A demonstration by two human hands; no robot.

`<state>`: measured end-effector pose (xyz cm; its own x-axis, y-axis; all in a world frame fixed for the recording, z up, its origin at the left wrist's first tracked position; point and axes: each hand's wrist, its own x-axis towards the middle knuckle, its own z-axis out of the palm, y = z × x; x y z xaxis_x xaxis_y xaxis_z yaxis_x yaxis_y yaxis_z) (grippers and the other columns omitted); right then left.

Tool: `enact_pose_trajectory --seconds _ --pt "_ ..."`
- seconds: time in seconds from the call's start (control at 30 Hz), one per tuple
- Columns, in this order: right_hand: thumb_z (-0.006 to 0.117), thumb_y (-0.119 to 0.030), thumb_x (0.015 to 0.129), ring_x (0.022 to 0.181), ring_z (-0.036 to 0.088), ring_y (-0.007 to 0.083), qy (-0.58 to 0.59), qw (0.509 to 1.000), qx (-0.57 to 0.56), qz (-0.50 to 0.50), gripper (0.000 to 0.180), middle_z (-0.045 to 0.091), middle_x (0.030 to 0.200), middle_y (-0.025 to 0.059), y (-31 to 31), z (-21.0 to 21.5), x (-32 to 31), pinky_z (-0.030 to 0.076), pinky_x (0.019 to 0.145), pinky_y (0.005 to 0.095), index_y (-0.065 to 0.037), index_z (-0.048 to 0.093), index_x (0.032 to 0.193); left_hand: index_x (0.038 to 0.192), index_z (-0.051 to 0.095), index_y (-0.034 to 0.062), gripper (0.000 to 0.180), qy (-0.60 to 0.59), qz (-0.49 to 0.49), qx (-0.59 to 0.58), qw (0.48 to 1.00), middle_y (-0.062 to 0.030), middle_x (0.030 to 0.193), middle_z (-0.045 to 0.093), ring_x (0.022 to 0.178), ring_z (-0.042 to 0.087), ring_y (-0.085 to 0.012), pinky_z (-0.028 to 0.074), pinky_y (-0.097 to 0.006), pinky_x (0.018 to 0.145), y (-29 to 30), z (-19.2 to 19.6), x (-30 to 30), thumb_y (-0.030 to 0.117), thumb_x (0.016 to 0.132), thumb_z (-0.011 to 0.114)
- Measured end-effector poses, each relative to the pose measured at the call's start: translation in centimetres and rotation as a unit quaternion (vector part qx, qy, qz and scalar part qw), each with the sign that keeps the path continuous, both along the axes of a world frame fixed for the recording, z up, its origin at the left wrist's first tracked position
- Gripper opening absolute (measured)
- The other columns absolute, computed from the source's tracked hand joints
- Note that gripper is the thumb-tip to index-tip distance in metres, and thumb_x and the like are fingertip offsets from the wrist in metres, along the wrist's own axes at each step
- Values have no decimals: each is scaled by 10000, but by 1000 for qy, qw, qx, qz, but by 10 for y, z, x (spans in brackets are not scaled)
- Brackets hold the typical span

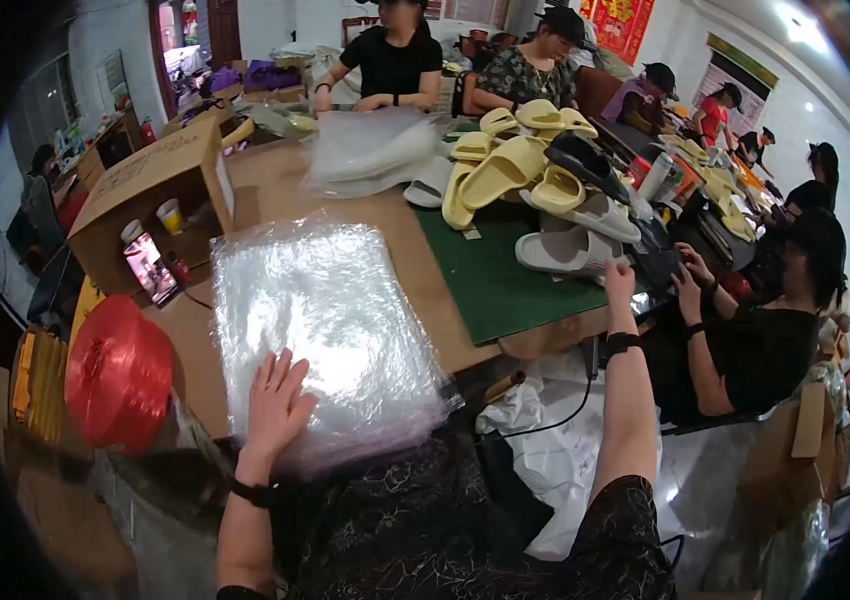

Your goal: Inspecting, matching pairs, and placing plastic wrap/packaging over slippers and sandals on an assembly line.

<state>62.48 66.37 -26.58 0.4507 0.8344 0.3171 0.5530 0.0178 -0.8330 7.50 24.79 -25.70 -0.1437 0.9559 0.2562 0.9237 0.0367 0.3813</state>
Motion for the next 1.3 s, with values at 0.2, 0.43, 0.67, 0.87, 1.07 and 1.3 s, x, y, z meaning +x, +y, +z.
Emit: enact_pose_trajectory --seconds 0.2,0.43,0.67,0.87,1.07,1.3 --pt "398 -523 990 1261 480 333 180 973 -144 -3 657 494 1408 142 42 10 71 370 1016 462 -27 449 1417 1379 516 98 521 37 -9 -11 999 -148 1531 363 1432 259 -390 191 -510 1164 -5 1 -4 294 901 579" --pt "522 -782 797 1393 315 305 488 867 -52 86 1097 301 1534 173 93 -9 93 223 1140 451 -59 164 1541 1313 555 84 521 39 13 -42 998 -183 1496 393 1392 301 -437 223 -551 1138 -10 3 1 310 850 627" --pt "712 -558 775 1208 511 245 357 895 -176 201 795 581 1333 59 151 -7 75 358 1012 389 -120 508 1407 1383 493 100 522 71 14 -87 994 -167 1539 340 1431 258 -416 195 -560 1145 1 9 9 377 941 515" --pt "653 -367 822 1223 483 256 301 891 -272 203 747 502 1403 45 115 19 33 355 1012 395 -190 378 1494 1327 538 81 536 47 33 -77 995 -182 1512 371 1404 285 -438 209 -579 1126 4 17 12 381 883 568" --pt "617 -188 796 1274 443 270 197 872 -280 350 800 435 1447 125 27 53 -70 417 966 393 -145 294 1526 1336 528 83 542 49 31 -72 996 -176 1515 364 1410 268 -433 191 -564 1143 -5 13 9 360 873 584" --pt "683 -465 820 1348 418 360 -1 895 -209 393 910 414 1463 249 -40 42 -168 358 1080 387 -26 280 1508 1371 517 151 524 63 13 -31 997 -143 1521 363 1415 273 -402 200 -538 1152 -2 9 8 383 905 582"
